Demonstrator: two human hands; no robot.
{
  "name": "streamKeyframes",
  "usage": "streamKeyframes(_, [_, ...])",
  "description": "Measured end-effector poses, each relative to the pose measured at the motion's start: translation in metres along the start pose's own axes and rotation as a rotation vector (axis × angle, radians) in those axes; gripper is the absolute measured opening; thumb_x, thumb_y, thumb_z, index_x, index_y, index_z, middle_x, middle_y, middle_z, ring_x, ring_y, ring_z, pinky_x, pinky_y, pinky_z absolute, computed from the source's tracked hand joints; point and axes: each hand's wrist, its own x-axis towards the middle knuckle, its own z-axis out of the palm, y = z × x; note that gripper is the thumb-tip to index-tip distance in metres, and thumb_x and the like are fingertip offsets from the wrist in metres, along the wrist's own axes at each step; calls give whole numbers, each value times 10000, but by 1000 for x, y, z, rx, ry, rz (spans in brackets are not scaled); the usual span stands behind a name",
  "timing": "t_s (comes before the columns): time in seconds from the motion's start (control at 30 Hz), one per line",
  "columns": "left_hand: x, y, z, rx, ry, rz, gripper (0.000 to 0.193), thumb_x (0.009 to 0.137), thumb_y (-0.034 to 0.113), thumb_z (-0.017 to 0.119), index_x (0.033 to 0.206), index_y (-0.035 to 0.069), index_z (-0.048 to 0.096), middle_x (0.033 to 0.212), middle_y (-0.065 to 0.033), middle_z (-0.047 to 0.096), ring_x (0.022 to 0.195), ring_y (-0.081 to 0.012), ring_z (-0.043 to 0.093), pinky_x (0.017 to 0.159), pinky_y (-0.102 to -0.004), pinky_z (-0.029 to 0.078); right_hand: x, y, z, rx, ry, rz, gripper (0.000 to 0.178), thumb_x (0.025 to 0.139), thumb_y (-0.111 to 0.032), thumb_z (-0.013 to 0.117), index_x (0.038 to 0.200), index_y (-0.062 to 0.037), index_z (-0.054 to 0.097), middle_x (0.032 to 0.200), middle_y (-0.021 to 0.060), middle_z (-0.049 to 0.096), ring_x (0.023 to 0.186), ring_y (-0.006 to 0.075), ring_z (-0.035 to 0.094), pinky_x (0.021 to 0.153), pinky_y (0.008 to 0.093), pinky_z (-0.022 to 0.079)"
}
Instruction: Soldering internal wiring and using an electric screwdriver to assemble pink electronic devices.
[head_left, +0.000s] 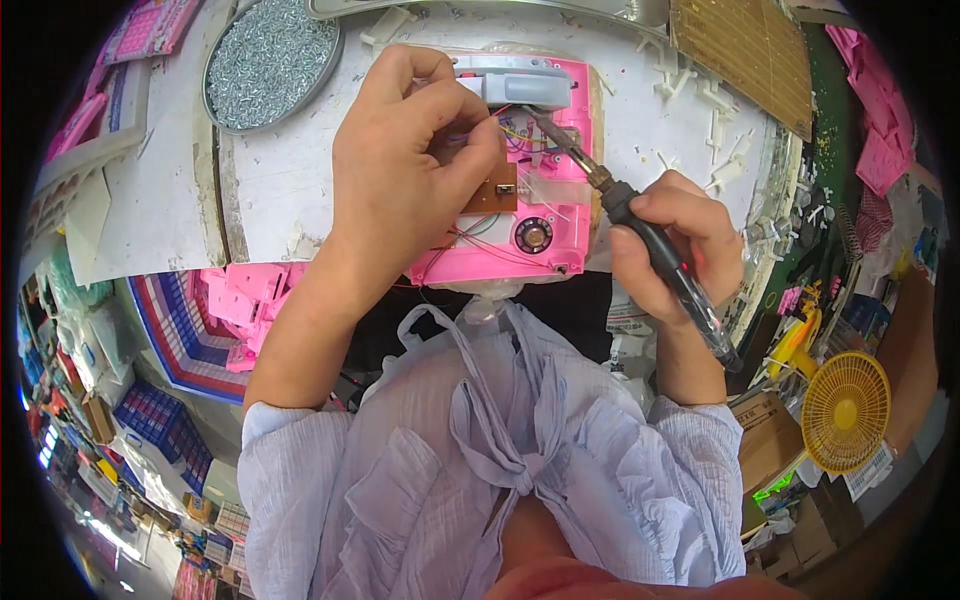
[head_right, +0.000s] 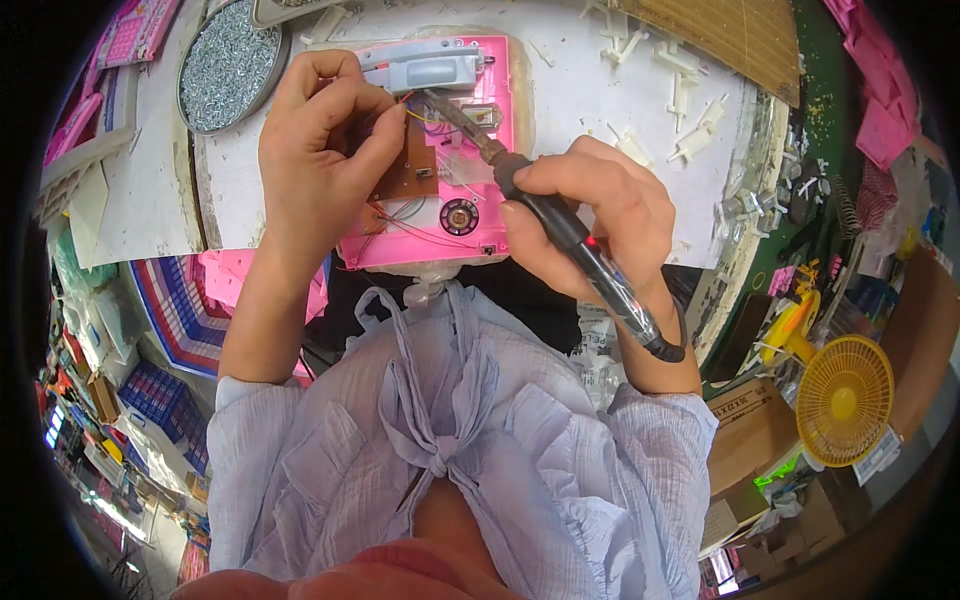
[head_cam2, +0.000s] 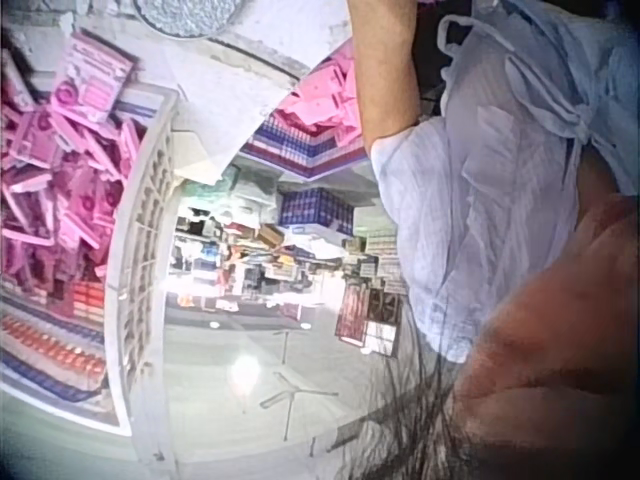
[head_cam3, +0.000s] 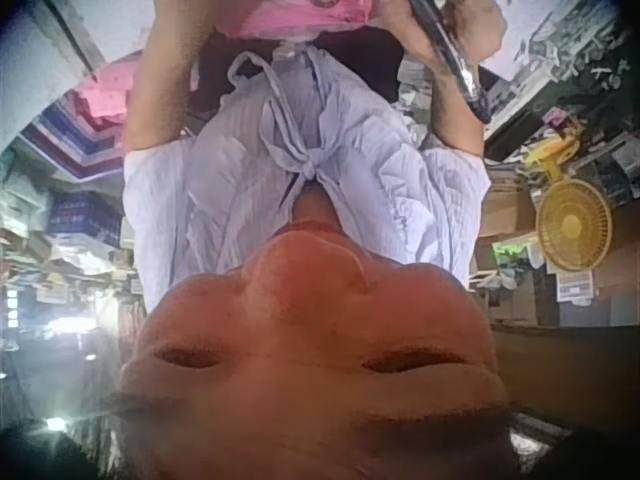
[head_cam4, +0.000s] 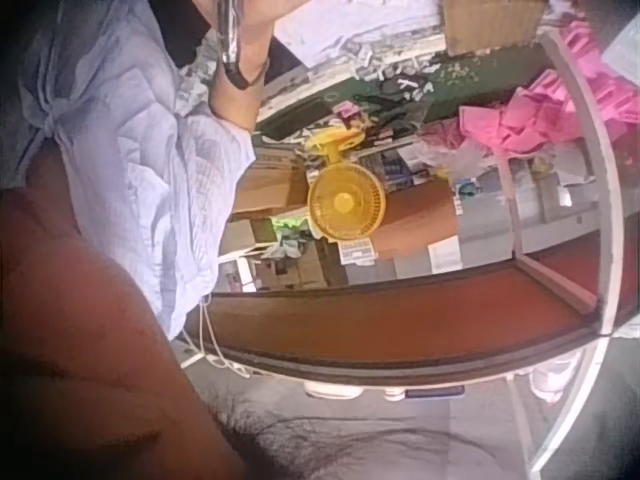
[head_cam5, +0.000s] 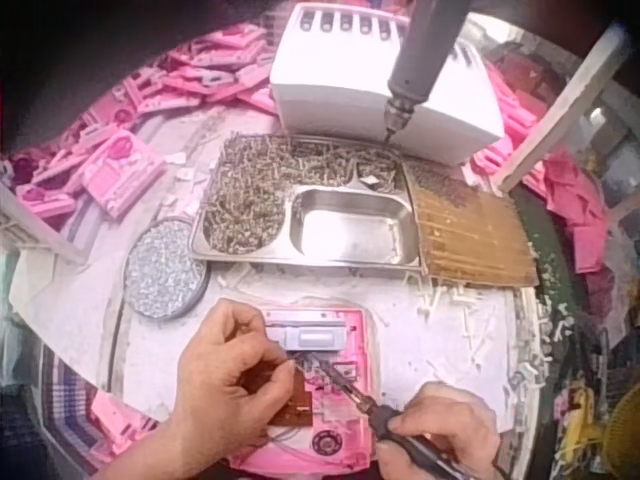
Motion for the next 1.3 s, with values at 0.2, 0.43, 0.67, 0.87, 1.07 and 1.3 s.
streamKeyframes(0.2, [-1, -2, 2, -20, 12, -3, 85, 776, 23, 767, 827, 16, 699, 965, -64, 584, 698, -150, 610, 613, -277, 503, 2, -1, 2, -19, -30, 0, 324, 776, -59, 837, 1024, -2, 635, 704, 78, 653, 524, 150, 561, 462, 260, 411])
streamKeyframes(0.43, [-2, -2, 2, -28, 9, -12, 73, 798, 7, 761, 832, 14, 697, 976, -38, 571, 723, -96, 555, 601, -238, 448, 6, 2, 4, -46, -59, -64, 339, 765, -39, 839, 1035, 0, 637, 720, 78, 659, 536, 164, 565, 462, 275, 412])
streamKeyframes(0.67, [-1, -2, 4, -21, 31, 3, 79, 793, 6, 764, 826, 7, 692, 977, -49, 581, 739, -110, 575, 607, -243, 465, 13, 4, 6, -89, -61, -220, 370, 741, 9, 838, 1050, -6, 634, 728, 71, 665, 537, 196, 573, 482, 290, 433])
streamKeyframes(0.87, [-1, -1, 5, -10, 25, -1, 81, 789, 6, 762, 819, 6, 687, 979, -52, 582, 740, -113, 576, 612, -243, 471, 13, 3, -2, -50, -88, -190, 381, 724, 0, 844, 1047, -17, 643, 733, 78, 674, 539, 193, 581, 481, 291, 438])
streamKeyframes(1.07, [-1, 1, 6, -3, 38, -4, 85, 783, 8, 760, 813, 9, 680, 981, -54, 585, 728, -112, 579, 610, -247, 474, 11, 0, -7, -92, -105, -47, 335, 730, -32, 831, 1014, -17, 654, 737, 78, 683, 520, 173, 574, 463, 282, 430])
streamKeyframes(1.3, [0, 0, 9, 20, 55, 12, 92, 773, -1, 755, 805, 10, 669, 969, -48, 581, 698, -100, 570, 593, -242, 468, 16, 5, 1, -98, -115, -79, 309, 747, -13, 803, 1009, -22, 640, 741, 69, 691, 509, 159, 572, 456, 269, 440])
